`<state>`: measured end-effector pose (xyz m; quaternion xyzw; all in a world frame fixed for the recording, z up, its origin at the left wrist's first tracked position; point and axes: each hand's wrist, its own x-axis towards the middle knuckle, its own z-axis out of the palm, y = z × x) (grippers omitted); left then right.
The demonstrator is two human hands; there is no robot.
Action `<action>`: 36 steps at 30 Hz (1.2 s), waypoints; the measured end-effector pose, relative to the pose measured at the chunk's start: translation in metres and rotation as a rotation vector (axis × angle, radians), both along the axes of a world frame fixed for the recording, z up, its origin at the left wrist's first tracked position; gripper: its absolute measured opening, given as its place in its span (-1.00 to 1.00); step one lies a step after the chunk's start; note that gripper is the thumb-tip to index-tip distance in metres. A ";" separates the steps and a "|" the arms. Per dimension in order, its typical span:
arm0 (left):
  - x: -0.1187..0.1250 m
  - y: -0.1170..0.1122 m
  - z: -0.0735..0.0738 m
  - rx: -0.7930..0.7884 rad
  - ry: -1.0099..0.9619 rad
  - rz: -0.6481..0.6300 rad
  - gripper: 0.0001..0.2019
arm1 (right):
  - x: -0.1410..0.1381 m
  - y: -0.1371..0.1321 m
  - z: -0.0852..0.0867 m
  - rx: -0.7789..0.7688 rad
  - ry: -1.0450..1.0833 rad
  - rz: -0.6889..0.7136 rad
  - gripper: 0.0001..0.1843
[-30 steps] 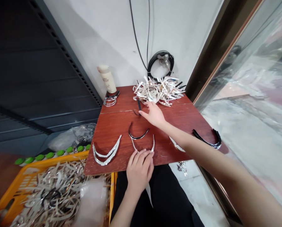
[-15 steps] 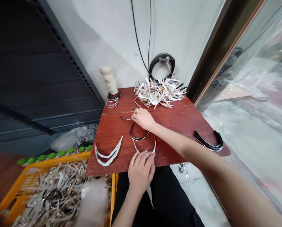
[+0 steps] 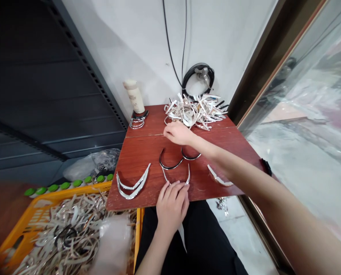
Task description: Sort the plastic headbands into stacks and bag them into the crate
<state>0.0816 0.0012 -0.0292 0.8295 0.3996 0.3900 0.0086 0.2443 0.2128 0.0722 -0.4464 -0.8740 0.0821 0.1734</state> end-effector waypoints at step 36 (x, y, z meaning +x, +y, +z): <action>-0.001 0.011 0.004 0.109 0.062 -0.003 -0.73 | 0.031 -0.079 -0.010 -0.050 -0.240 -0.323 -0.80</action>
